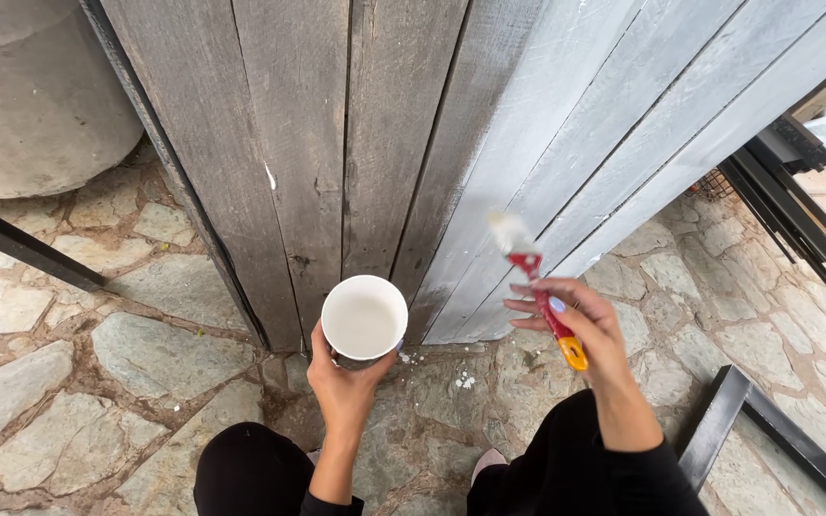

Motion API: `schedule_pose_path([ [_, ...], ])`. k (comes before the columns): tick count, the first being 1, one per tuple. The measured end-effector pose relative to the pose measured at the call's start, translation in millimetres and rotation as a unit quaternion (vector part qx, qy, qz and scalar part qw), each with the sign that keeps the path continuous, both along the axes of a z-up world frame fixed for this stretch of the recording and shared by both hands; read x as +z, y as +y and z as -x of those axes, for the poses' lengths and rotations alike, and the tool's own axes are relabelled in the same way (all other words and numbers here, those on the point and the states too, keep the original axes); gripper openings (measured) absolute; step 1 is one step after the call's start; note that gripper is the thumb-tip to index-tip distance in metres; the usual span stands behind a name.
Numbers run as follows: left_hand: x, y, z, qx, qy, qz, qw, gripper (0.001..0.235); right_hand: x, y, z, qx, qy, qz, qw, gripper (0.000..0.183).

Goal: Painting a wooden structure with white paint using a brush and a small container.

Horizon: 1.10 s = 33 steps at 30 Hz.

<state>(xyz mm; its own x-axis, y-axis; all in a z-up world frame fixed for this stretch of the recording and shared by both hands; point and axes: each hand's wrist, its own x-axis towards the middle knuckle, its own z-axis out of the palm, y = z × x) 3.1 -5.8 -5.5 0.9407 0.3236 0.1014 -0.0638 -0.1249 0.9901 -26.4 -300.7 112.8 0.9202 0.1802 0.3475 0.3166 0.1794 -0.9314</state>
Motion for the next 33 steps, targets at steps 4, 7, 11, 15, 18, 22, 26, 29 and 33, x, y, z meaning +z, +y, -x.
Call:
schedule_pose_path([
  [4, 0.6, 2.4, -0.1, -0.002, -0.008, -0.004, 1.000, 0.102, 69.5, 21.6, -18.6, -0.184, 0.026, -0.004, 0.983, 0.039],
  [7, 3.1, 3.2, 0.2, 0.001, -0.002, 0.001, 1.000, 0.102, 110.0, 28.1, -35.4, -0.254, -0.022, -0.029, 0.967, 0.045],
  [11, 4.3, 3.2, 0.7, -0.004, 0.005, 0.005, 1.000, 0.102, 163.2, 46.1, -49.9, -0.325, -0.092, 0.021, 0.941, 0.038],
  [15, -0.5, 0.3, 0.7, -0.008, -0.001, 0.001, 1.000, 0.102, 180.6, 43.2, -71.3, -0.314, -0.149, -0.017, 0.937, 0.034],
  [18, -0.1, 0.4, 0.0, -0.007, 0.003, -0.004, 1.000, 0.101, 173.4, 51.4, -68.6, -0.353, -0.058, -0.030, 0.934, 0.043],
  [22, -1.5, 1.1, -6.8, -0.002, 0.017, 0.001, 1.000, 0.103, 153.3, 50.1, -60.2, -0.337, -0.082, -0.016, 0.938, 0.037],
  [26, 0.6, -0.5, -2.6, -0.007, 0.007, 0.002, 1.000, 0.101, 180.0, 48.1, -67.0, -0.349, -0.137, 0.015, 0.927, 0.039],
  [29, -3.9, -3.4, -3.2, -0.002, 0.006, -0.004, 1.000, 0.102, 172.8, 51.1, -87.2, -0.363, -0.102, -0.013, 0.926, 0.043],
  [33, -2.1, -0.2, -1.2, 0.004, -0.004, -0.002, 1.000, 0.102, 71.1, 47.0, -97.7, -0.350, -0.097, -0.040, 0.931, 0.050],
])
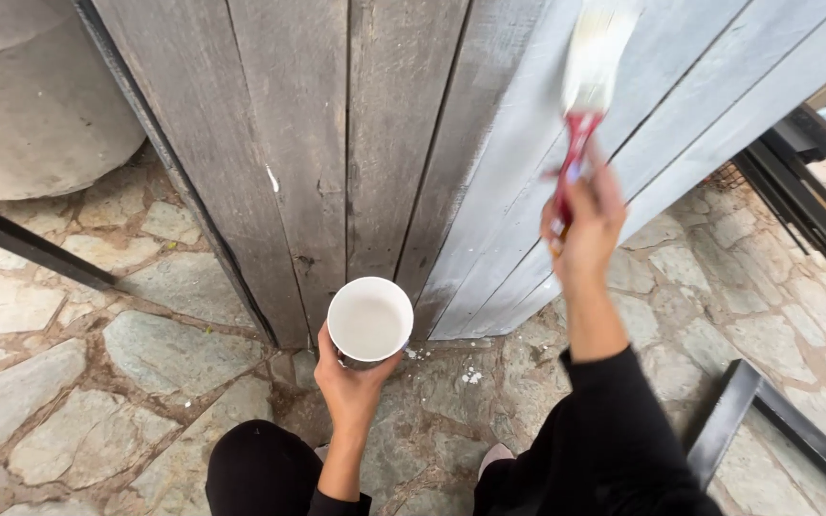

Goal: Painting a wooden structure with white paint using a brush and a small container.

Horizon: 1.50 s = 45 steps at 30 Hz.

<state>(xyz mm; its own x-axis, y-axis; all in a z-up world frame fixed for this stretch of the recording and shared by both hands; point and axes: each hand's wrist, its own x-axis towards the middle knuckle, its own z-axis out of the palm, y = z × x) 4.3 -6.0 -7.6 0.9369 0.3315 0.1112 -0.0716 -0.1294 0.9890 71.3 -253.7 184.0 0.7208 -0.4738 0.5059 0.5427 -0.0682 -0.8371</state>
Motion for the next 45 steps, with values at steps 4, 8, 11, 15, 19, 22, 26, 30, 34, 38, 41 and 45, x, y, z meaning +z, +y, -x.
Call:
schedule_pose_path([
  [4, -0.2, 3.8, 3.0, 0.002, 0.015, 0.014, 1.000, 0.101, -136.6, 2.3, 16.1, 0.029, 0.033, 0.045, 0.998, 0.047],
  [8, -11.1, 2.2, 3.1, 0.011, 0.005, -0.004, 1.000, 0.102, -253.0, 4.4, 35.2, 0.024, 0.207, -0.046, 0.977, 0.039],
  [11, -14.9, -0.7, 2.8, 0.005, 0.029, 0.017, 0.999, 0.105, -346.4, -10.7, 40.1, 0.001, 0.365, -0.147, 0.919, 0.046],
  [15, -12.6, -4.0, -0.6, 0.004, 0.033, 0.008, 0.999, 0.105, -375.7, -1.8, 39.7, -0.002, 0.420, -0.243, 0.874, 0.049],
  [19, -11.8, -6.4, 2.8, -0.003, 0.021, -0.003, 1.000, 0.103, -341.9, 6.0, 42.2, -0.009, 0.487, -0.246, 0.838, 0.049],
  [22, -10.2, -7.6, 1.9, -0.005, -0.003, -0.003, 1.000, 0.103, -290.8, 4.9, 39.3, -0.008, 0.504, -0.172, 0.846, 0.046],
  [26, -5.7, -5.4, 5.3, -0.020, -0.017, -0.006, 1.000, 0.102, -178.1, 15.7, 43.7, -0.005, 0.453, -0.137, 0.881, 0.043],
  [30, 9.3, -2.8, 8.6, -0.001, -0.050, 0.025, 0.998, 0.099, -131.2, 22.6, 61.1, 0.009, 0.329, -0.109, 0.938, 0.041],
  [34, 6.3, 1.1, 8.9, 0.011, -0.056, 0.020, 0.998, 0.098, -104.8, 33.2, 65.4, 0.019, 0.219, -0.120, 0.968, 0.042],
  [38, 5.3, 1.7, 8.5, 0.015, -0.053, 0.020, 0.998, 0.099, -151.6, 39.8, 42.7, 0.014, 0.226, -0.126, 0.966, 0.043],
  [41, -1.4, 1.9, 8.8, 0.012, -0.061, 0.019, 0.998, 0.101, -200.5, 49.6, 37.9, 0.001, 0.260, -0.144, 0.955, 0.043],
  [45, -5.1, 3.3, 10.5, 0.009, -0.060, 0.021, 0.998, 0.102, -332.7, 32.9, 37.7, 0.002, 0.325, -0.177, 0.929, 0.045],
])
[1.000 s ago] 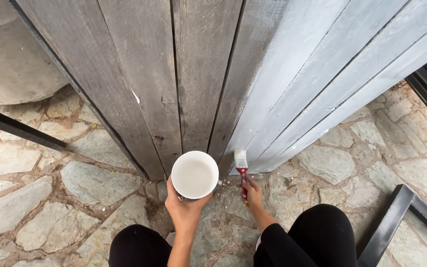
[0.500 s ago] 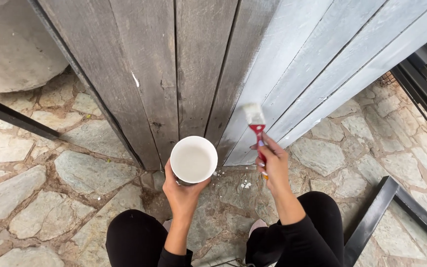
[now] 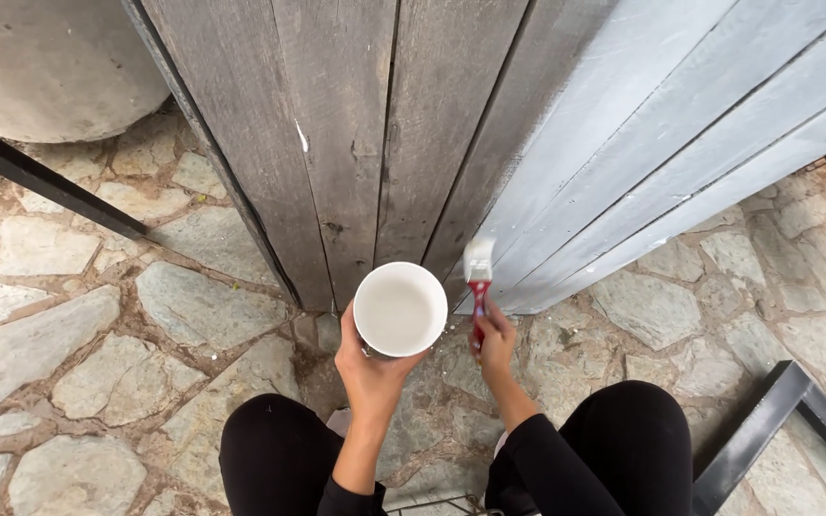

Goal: Painting a wooden structure with white paint using a brush and a small container.

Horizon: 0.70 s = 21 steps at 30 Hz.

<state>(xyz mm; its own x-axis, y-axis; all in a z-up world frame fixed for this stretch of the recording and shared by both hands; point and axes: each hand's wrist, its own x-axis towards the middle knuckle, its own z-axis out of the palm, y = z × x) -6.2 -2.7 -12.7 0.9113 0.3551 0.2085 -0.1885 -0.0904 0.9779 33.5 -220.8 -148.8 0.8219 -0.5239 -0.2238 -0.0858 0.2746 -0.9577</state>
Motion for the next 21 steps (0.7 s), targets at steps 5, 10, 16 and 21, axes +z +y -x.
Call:
schedule_pose_path([
  [5, 0.3, 1.9, 1.6, -0.011, 0.064, -0.031, 0.997, 0.102, -74.1, 5.8, 6.6, 0.005, 0.245, -0.070, 0.967, 0.041],
  [10, 0.3, 1.2, 4.0, -0.008, 0.054, -0.033, 0.998, 0.105, -33.1, -4.8, -12.7, 0.013, 0.231, -0.043, 0.972, 0.046],
  [16, -0.1, 2.2, 6.0, -0.017, 0.050, -0.024, 0.998, 0.107, 72.3, 4.5, 12.4, 0.019, 0.116, -0.054, 0.992, 0.051],
  [21, -3.4, 1.8, 3.8, -0.015, 0.047, -0.018, 0.999, 0.106, 49.7, 14.1, 24.5, -0.045, 0.007, -0.055, 0.997, 0.046],
])
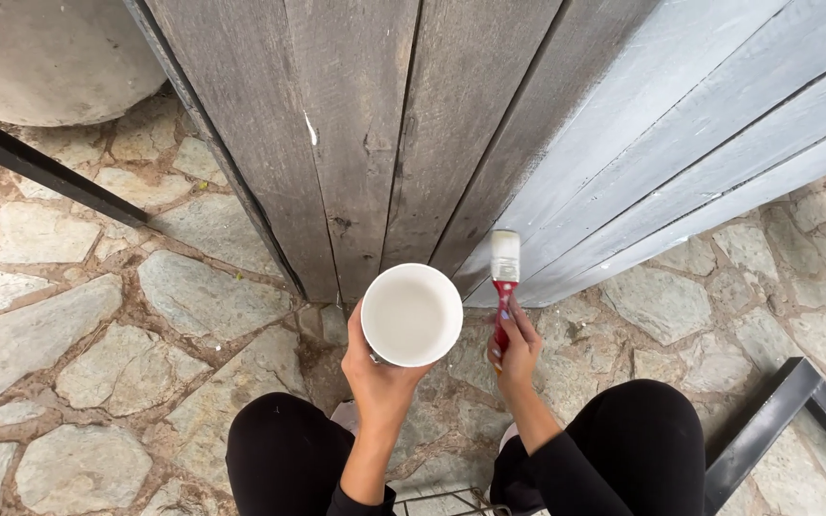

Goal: Painting a wooden structure with white paint using a brush and a small container.

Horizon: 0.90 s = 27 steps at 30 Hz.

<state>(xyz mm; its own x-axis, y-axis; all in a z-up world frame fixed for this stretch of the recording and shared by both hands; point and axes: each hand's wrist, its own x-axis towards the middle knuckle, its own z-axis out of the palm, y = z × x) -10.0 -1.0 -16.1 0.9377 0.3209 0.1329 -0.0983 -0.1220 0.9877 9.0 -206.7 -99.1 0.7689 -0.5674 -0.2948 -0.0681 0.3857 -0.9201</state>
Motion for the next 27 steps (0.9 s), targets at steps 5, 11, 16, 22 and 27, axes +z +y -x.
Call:
schedule_pose_path([
  [5, -3.8, -2.9, -2.5, 0.001, 0.006, -0.019, 1.000, 0.108, -104.3, -8.6, -28.3, 0.050, 0.043, 0.047, 0.997, 0.050],
  [11, -3.4, -3.4, -3.1, 0.007, 0.005, -0.018, 1.000, 0.108, -131.5, -7.8, -21.4, 0.029, 0.227, -0.045, 0.972, 0.047],
  [16, -2.2, -2.7, -2.2, 0.000, -0.015, -0.024, 1.000, 0.107, -25.5, -7.7, -41.9, 0.075, 0.204, 0.021, 0.976, 0.049],
  [22, 3.1, -1.4, 0.7, -0.008, -0.018, -0.023, 1.000, 0.104, 36.9, -14.1, -9.5, 0.094, 0.083, 0.232, 0.965, 0.049],
  [27, 5.0, -0.8, -2.5, -0.006, -0.017, -0.022, 1.000, 0.104, 2.8, -24.6, 14.8, 0.065, -0.088, 0.574, 0.811, 0.049],
])
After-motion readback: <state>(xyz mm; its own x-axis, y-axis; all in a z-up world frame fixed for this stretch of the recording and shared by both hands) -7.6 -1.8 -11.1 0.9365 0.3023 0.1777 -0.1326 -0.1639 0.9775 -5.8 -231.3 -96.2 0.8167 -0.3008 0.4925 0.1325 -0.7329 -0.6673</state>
